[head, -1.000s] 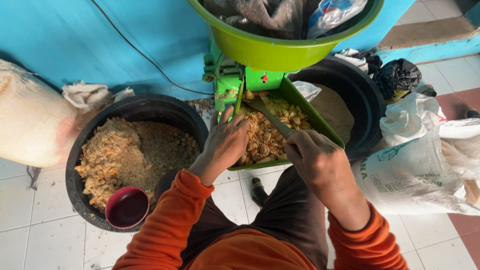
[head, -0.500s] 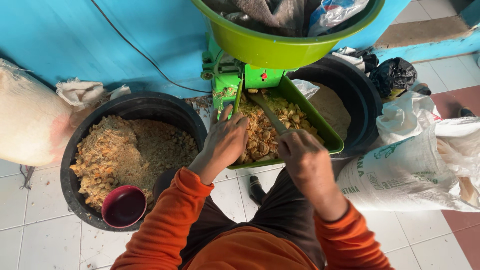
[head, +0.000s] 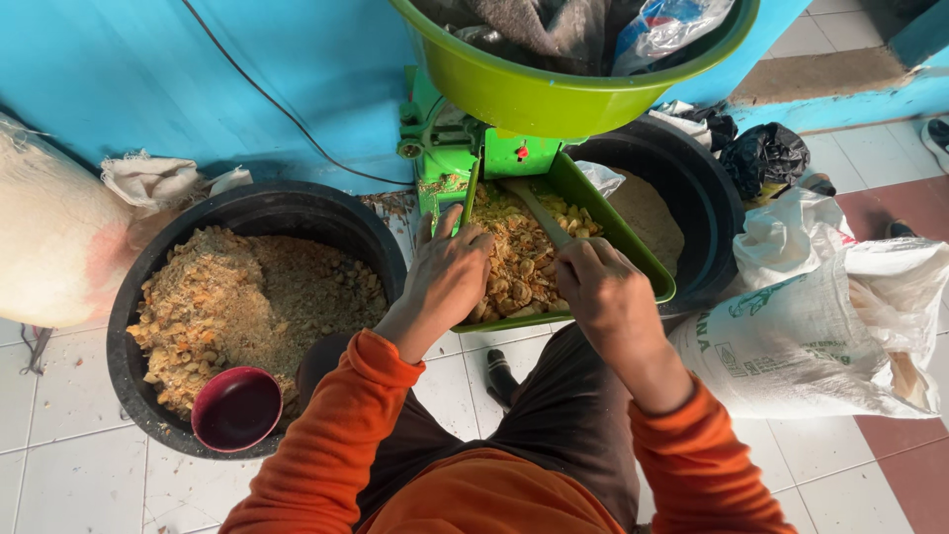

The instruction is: The person sits on the floor and feeds chunks of fried food pieces from a green tray into a small green grinding machine, using a metal rod to push the pieces in. Ground powder collects in a black basin below, and the person occasionally scoops pieces from a large basin beside them onto the tray.

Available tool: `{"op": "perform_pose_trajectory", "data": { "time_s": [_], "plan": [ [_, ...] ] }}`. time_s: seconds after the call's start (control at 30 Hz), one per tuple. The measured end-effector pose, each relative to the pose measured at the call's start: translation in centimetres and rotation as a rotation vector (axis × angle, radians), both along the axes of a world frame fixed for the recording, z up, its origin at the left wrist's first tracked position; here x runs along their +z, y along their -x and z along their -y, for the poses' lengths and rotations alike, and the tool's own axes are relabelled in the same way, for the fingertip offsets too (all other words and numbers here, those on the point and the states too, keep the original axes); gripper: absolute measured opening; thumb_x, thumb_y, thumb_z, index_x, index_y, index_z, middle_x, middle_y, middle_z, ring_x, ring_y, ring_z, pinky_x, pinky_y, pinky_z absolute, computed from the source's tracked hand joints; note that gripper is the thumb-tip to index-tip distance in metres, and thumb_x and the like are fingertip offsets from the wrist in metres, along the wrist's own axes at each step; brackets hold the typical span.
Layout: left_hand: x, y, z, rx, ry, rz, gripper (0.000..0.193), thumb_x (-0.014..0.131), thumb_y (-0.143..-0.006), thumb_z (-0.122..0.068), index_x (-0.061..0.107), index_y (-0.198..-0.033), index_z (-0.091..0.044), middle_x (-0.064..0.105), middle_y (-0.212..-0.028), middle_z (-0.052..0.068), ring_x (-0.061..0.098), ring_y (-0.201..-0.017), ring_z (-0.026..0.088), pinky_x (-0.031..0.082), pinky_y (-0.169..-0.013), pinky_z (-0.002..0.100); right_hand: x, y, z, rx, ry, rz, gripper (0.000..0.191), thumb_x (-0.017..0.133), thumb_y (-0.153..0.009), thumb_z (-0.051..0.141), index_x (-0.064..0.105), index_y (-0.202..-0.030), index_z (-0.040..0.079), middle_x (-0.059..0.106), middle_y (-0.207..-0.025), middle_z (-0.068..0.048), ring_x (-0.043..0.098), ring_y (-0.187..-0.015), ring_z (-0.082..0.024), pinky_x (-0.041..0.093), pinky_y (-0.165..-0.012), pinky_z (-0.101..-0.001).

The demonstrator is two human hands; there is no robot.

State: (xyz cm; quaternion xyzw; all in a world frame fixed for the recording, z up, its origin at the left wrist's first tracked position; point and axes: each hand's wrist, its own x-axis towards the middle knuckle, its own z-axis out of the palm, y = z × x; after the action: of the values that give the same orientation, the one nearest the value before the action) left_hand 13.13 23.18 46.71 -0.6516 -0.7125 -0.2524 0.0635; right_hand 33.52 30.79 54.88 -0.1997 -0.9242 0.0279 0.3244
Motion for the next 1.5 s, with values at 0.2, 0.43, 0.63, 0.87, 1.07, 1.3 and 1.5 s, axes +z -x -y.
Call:
{"op": "perform_pose_trajectory", "data": {
  "time_s": [0.2, 0.43, 0.63, 0.87, 1.07, 1.3, 1.5],
  "plan": [
    [0.0, 0.1, -0.2, -0.019, 0.005, 0.016, 0.029, 0.065, -0.089, -0.016, 0.071, -0.112, -0.001, 0.069, -0.119, 0.014, 0.044, -0.138, 0.042, 0.027, -0.112, 0.07, 1.6, 0.0, 0.4, -0.003, -0.033, -0.01, 0.01, 0.072, -0.092, 0.002, 0.063, -0.095, 0.003, 0.069, -0.092, -0.012, 0.069, -0.076, -0.027, 0.059, -0.066, -0.0377],
    [0.2, 0.1, -0.1, -0.079, 0.077, -0.027, 0.022, 0.063, -0.093, -0.012, 0.071, -0.111, -0.003, 0.071, -0.115, 0.012, 0.043, -0.143, 0.038, 0.024, -0.116, 0.072, 7.4, -3.1, 2.1, 0.037, 0.161, 0.046, 0.008, 0.074, -0.09, 0.006, 0.066, -0.092, 0.005, 0.071, -0.084, -0.009, 0.071, -0.068, -0.021, 0.055, -0.057, -0.0337],
    [0.4, -0.1, 0.2, -0.112, 0.013, 0.038, 0.024, 0.066, -0.089, -0.01, 0.072, -0.112, -0.005, 0.072, -0.116, 0.01, 0.045, -0.141, 0.036, 0.023, -0.117, 0.072, 6.1, 0.6, 0.7, 0.062, 0.019, 0.069, 0.01, 0.074, -0.091, 0.004, 0.065, -0.094, 0.002, 0.069, -0.086, -0.013, 0.069, -0.071, -0.027, 0.055, -0.061, -0.0376],
    [0.1, 0.1, -0.2, -0.127, 0.007, 0.019, 0.023, 0.063, -0.092, -0.013, 0.071, -0.112, -0.004, 0.071, -0.119, 0.012, 0.041, -0.142, 0.04, 0.021, -0.114, 0.073, 6.5, -4.0, 2.8, -0.034, 0.045, 0.027, 0.007, 0.074, -0.091, 0.007, 0.068, -0.089, 0.005, 0.071, -0.082, -0.009, 0.07, -0.067, -0.02, 0.056, -0.058, -0.0335],
    [0.2, 0.0, 0.0, -0.166, 0.004, 0.073, 0.026, 0.065, -0.09, -0.015, 0.072, -0.114, -0.008, 0.072, -0.12, 0.006, 0.043, -0.143, 0.037, 0.022, -0.117, 0.07, 9.6, -3.3, -0.4, -0.034, 0.114, 0.182, 0.01, 0.076, -0.091, 0.01, 0.068, -0.09, 0.003, 0.071, -0.08, -0.009, 0.068, -0.062, -0.021, 0.053, -0.052, -0.0348],
    [0.2, 0.1, 0.0, -0.132, -0.032, 0.067, 0.018, 0.067, -0.092, -0.016, 0.074, -0.108, -0.009, 0.073, -0.115, 0.006, 0.047, -0.141, 0.034, 0.026, -0.116, 0.068, 5.0, -3.0, -0.1, -0.016, -0.012, 0.037, 0.007, 0.071, -0.092, 0.004, 0.065, -0.094, 0.004, 0.069, -0.089, -0.012, 0.069, -0.074, -0.03, 0.056, -0.063, -0.0388],
    [0.4, -0.1, 0.2, -0.127, -0.039, 0.014, 0.018, 0.069, -0.087, -0.018, 0.075, -0.1, -0.007, 0.074, -0.111, 0.008, 0.052, -0.134, 0.034, 0.028, -0.113, 0.068, 3.3, -1.4, -0.8, 0.031, -0.007, 0.017, 0.007, 0.072, -0.093, 0.004, 0.065, -0.096, 0.004, 0.071, -0.093, -0.012, 0.072, -0.079, -0.029, 0.059, -0.066, -0.0374]
  ]
}}
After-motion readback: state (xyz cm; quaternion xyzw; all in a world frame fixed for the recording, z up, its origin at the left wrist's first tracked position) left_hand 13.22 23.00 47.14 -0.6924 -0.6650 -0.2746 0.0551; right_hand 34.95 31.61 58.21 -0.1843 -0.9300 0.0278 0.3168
